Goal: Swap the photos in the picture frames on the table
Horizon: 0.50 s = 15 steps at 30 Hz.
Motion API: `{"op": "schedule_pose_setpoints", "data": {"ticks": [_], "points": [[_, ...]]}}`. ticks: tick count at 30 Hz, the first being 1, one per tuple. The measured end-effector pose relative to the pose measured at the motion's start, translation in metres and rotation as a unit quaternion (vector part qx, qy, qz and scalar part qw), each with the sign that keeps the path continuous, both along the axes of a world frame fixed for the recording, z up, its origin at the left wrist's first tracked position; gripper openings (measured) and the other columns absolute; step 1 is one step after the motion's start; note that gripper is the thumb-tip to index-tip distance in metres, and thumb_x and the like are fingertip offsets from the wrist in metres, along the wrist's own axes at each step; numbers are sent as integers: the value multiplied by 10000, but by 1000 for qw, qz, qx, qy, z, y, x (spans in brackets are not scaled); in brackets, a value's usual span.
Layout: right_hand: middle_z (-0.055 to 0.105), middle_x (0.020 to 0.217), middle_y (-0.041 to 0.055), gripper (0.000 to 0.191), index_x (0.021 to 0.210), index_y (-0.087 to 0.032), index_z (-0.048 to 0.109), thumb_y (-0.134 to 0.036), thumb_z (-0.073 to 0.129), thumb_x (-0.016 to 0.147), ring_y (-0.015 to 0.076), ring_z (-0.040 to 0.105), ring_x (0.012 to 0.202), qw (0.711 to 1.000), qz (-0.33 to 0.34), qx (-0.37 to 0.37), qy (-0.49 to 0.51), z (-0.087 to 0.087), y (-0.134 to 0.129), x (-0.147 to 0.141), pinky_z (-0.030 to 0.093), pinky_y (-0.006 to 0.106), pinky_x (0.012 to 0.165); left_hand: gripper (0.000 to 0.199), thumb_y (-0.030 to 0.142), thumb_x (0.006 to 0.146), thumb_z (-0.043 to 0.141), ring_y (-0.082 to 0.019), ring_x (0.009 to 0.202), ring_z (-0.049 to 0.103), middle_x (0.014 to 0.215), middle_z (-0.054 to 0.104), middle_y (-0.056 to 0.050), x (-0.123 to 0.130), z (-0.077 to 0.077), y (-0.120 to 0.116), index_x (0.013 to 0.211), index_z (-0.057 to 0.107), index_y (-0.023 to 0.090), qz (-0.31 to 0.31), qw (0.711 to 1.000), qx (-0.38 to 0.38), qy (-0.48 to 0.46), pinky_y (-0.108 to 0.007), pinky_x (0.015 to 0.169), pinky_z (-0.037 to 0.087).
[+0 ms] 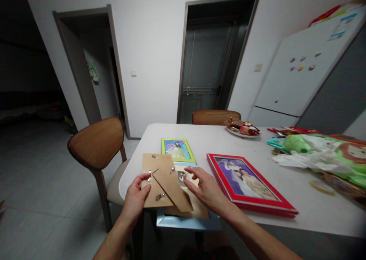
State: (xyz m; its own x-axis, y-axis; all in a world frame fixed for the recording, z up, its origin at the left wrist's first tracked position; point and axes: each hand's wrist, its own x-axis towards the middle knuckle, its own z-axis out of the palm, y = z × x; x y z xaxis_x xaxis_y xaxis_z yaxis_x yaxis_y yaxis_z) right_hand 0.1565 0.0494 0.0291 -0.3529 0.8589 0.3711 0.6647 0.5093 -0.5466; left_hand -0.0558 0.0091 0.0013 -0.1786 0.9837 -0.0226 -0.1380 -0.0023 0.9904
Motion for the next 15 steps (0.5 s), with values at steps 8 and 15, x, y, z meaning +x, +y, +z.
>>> {"op": "schedule_pose_setpoints", "data": {"ticks": [8, 15], "points": [[552, 1009, 146, 502, 1189, -123, 419, -297, 464, 719, 237, 532, 910, 974, -120, -93, -168, -39, 13, 33, 377, 324, 765, 379, 345, 642, 547, -150, 593, 599, 719, 619, -10, -78, -15, -2, 959, 459, 157, -13, 983, -59, 176, -245, 529, 453], [539, 988, 120, 410, 1120, -190, 512, -358, 416, 759, 223, 522, 901, 977, -105, -75, -169, -38, 17, 29, 374, 315, 749, 373, 278, 612, 566, -222, 724, 591, 730, 605, -12, -84, -23, 11, 964, 511, 166, 54, 931, -30, 361, -336, 671, 444]]}}
